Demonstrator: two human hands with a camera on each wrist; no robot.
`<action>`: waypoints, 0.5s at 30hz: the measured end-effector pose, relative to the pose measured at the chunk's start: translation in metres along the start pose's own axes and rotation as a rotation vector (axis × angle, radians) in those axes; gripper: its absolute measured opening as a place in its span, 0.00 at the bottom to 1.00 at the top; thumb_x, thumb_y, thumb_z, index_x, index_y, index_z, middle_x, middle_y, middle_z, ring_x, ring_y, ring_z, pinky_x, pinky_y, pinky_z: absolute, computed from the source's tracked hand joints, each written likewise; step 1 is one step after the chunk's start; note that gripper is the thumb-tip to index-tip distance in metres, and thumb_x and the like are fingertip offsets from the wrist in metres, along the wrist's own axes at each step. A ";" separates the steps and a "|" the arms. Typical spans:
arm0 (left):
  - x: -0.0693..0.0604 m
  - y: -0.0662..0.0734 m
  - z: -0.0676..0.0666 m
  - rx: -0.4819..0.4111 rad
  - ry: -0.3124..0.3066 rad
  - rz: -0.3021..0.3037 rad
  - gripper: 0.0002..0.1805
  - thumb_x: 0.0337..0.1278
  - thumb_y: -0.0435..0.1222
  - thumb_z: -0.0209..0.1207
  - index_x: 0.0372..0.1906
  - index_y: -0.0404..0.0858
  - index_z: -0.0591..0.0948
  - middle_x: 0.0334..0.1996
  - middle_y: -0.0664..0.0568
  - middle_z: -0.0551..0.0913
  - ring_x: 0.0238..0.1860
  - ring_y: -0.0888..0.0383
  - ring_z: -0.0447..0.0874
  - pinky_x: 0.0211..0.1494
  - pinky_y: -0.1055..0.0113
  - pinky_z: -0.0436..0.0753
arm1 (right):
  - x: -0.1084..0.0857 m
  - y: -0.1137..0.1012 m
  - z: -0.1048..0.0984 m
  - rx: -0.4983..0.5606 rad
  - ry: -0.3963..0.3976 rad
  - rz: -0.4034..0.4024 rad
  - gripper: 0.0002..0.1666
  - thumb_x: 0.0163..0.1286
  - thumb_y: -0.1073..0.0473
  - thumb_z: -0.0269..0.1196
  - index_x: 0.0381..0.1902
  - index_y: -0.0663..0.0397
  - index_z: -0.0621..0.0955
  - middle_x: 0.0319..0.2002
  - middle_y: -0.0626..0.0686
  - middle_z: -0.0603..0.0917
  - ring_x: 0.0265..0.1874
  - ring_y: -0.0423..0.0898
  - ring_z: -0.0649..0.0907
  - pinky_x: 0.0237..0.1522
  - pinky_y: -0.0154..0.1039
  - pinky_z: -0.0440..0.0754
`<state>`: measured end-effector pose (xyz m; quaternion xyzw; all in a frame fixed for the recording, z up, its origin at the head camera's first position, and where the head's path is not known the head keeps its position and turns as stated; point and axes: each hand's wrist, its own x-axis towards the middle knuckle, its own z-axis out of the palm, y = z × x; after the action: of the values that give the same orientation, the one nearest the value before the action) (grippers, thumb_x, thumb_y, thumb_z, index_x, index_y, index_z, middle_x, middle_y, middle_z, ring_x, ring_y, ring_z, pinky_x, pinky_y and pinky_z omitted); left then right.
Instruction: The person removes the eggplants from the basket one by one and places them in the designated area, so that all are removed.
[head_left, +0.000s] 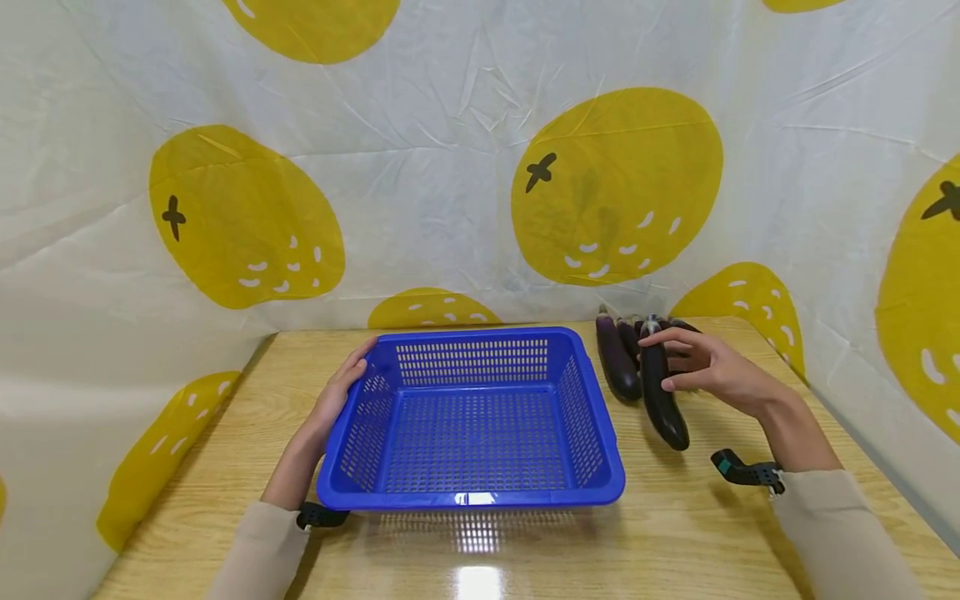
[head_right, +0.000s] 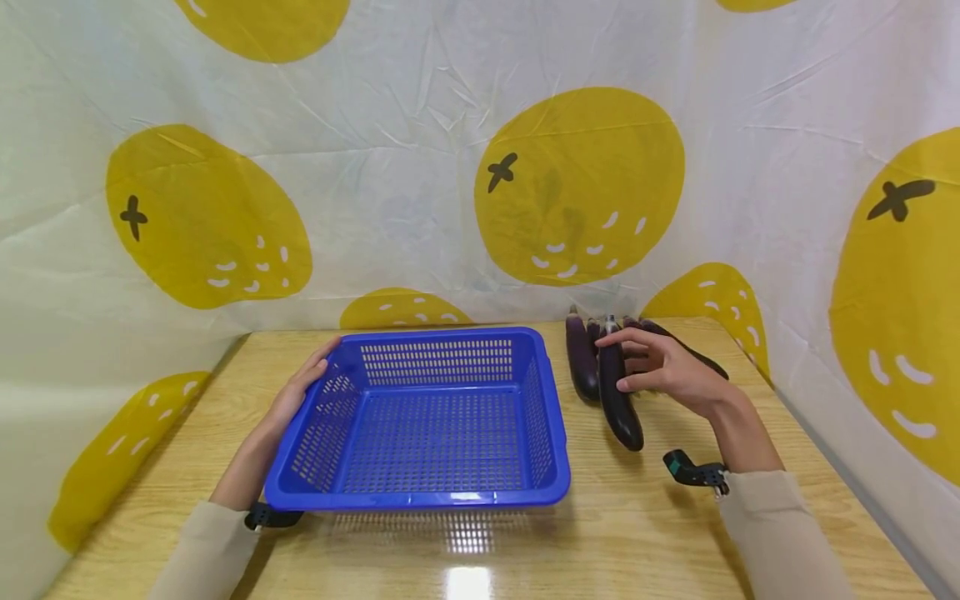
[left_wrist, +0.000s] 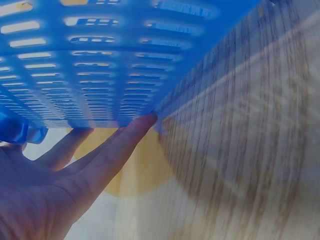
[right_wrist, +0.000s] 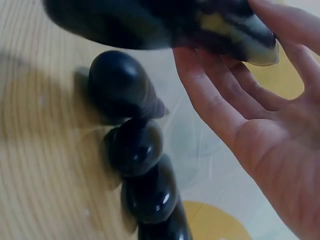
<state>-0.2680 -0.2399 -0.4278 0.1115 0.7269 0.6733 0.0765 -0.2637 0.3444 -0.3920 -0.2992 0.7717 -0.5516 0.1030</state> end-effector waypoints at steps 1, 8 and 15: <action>0.000 0.000 0.000 0.003 0.000 0.001 0.30 0.86 0.49 0.32 0.85 0.55 0.49 0.85 0.51 0.46 0.83 0.47 0.45 0.80 0.51 0.53 | 0.000 0.003 -0.001 0.001 -0.009 0.003 0.30 0.71 0.74 0.61 0.70 0.62 0.71 0.65 0.45 0.77 0.54 0.41 0.84 0.51 0.40 0.86; -0.001 0.001 0.000 0.005 -0.009 0.005 0.31 0.86 0.49 0.32 0.85 0.53 0.47 0.85 0.50 0.46 0.84 0.46 0.45 0.80 0.49 0.53 | -0.003 0.016 -0.005 -0.049 0.006 0.052 0.26 0.72 0.71 0.62 0.66 0.69 0.71 0.61 0.54 0.80 0.52 0.41 0.83 0.51 0.39 0.84; 0.000 0.000 0.000 -0.003 -0.005 0.004 0.30 0.86 0.49 0.32 0.85 0.54 0.48 0.85 0.51 0.46 0.84 0.46 0.45 0.80 0.49 0.52 | -0.008 0.021 -0.007 -0.105 0.035 0.120 0.26 0.70 0.66 0.65 0.65 0.63 0.75 0.68 0.47 0.76 0.62 0.26 0.74 0.53 0.39 0.83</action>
<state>-0.2676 -0.2396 -0.4278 0.1146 0.7256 0.6741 0.0772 -0.2677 0.3589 -0.4100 -0.2475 0.8178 -0.5085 0.1066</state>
